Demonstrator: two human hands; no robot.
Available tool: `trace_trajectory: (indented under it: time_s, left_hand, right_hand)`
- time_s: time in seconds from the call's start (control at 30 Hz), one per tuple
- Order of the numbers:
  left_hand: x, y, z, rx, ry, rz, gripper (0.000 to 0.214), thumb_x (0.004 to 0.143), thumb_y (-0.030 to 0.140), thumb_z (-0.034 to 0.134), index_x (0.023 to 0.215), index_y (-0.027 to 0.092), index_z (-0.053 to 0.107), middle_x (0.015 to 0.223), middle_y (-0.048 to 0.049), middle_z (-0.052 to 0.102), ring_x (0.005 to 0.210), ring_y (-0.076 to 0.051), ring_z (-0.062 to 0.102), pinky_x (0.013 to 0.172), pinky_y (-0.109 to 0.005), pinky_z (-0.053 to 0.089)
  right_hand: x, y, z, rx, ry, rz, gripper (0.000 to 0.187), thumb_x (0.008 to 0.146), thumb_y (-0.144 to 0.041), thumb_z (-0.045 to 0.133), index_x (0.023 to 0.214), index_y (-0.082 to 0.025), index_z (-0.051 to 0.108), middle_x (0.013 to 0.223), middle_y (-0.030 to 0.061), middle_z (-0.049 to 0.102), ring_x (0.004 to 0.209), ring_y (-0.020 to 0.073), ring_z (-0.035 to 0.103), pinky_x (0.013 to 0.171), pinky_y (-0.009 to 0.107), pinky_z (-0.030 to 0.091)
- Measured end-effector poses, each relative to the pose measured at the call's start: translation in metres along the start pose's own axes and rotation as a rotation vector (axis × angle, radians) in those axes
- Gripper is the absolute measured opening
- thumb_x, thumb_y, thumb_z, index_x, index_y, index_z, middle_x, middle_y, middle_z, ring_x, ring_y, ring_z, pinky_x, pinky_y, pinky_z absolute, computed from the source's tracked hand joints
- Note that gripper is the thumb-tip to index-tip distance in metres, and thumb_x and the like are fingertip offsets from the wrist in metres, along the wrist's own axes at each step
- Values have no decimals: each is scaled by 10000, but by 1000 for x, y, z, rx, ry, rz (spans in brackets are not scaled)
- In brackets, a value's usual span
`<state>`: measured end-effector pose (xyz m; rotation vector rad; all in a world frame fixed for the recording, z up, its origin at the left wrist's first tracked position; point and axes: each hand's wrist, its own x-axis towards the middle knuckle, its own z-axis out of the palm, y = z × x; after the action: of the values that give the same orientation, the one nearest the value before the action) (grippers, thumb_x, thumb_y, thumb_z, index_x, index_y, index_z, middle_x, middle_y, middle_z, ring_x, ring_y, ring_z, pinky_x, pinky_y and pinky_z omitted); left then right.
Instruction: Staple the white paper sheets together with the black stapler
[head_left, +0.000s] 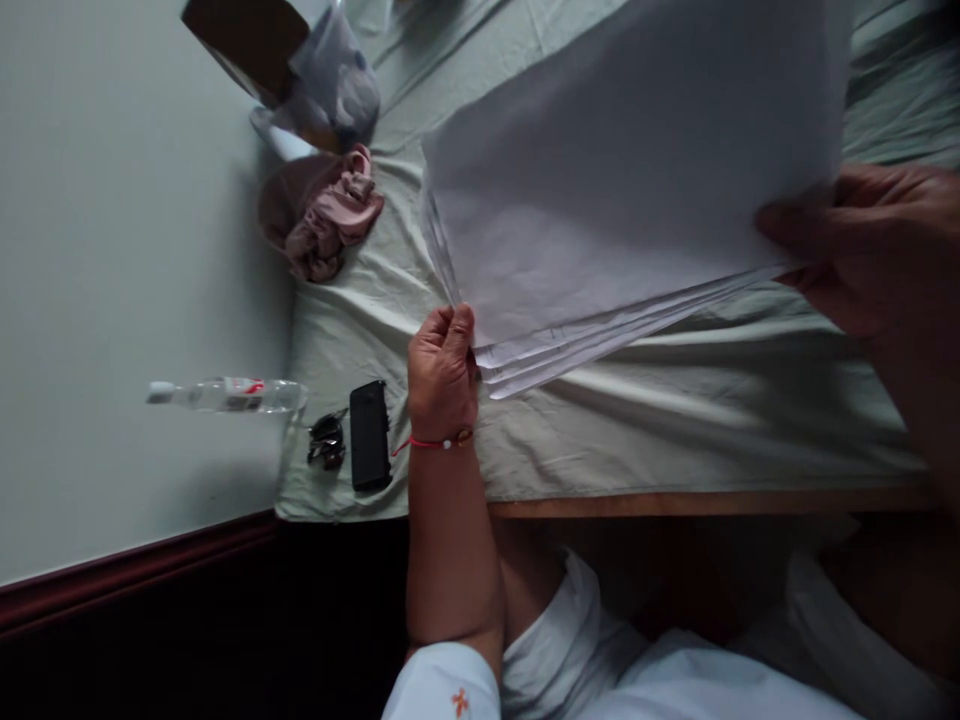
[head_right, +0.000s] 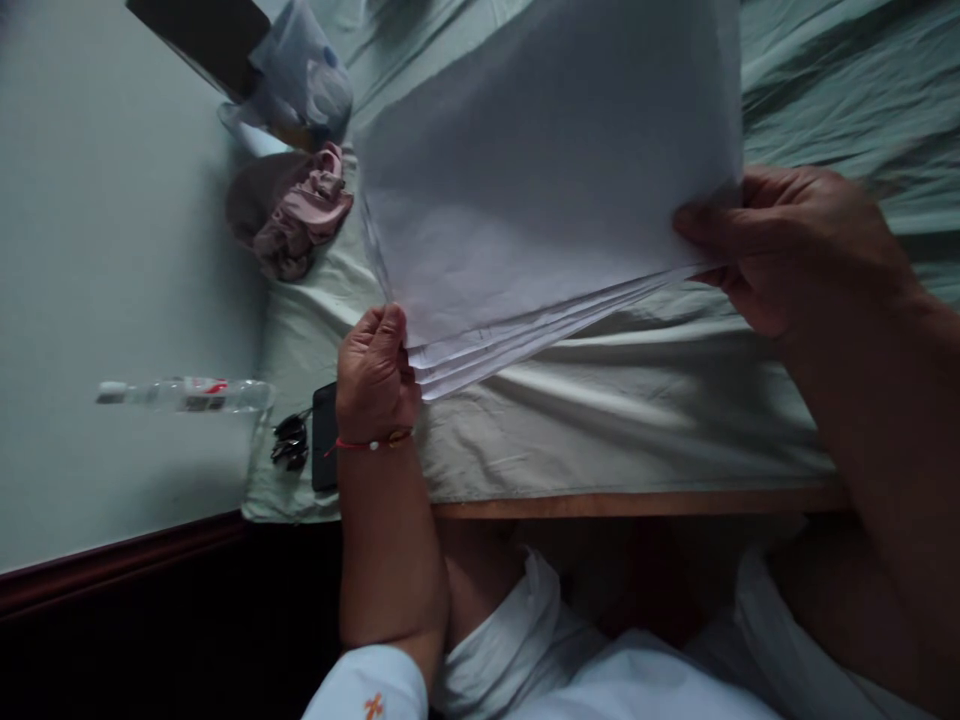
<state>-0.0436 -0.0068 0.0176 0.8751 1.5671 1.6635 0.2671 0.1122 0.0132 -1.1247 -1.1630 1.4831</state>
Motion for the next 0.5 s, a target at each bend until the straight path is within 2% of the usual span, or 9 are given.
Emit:
trace_trajectory:
  time_s: [0.1, 0.2, 0.37, 0.5]
  left_hand:
    - [2, 0, 0, -32, 33, 53, 482, 622, 428, 983, 689, 179, 575, 624, 67, 512, 598, -61, 516, 587, -182, 437]
    - [2, 0, -2, -18, 69, 52, 490, 664, 372, 969, 632, 168, 525, 606, 68, 478, 570, -51, 460, 561, -189, 398]
    - [2, -2, -3, -13, 88, 37, 550, 702, 443, 934, 591, 180, 464, 550, 76, 409, 535, -56, 410, 545, -204, 380]
    - [2, -3, -3, 7, 98, 56, 549, 696, 509, 919, 588, 191, 485, 556, 71, 447, 552, -69, 447, 569, -221, 404]
  right_hand:
    - [1, 2, -2, -77, -23, -20, 200, 695, -313, 697, 883, -250, 664, 756, -6, 520, 580, 66, 483, 539, 249, 409]
    - [1, 4, -3, -92, -26, -28, 234, 700, -324, 693, 921, -253, 664, 788, 5, 534, 614, 78, 491, 560, 259, 413]
    - [0, 3, -1, -120, -1, -25, 222, 702, -335, 691, 911, -265, 664, 764, -1, 506, 600, 63, 470, 547, 247, 387]
    - [-1, 2, 0, -115, -16, -27, 224, 714, -333, 682, 927, -267, 657, 809, 4, 515, 607, 57, 464, 535, 244, 359]
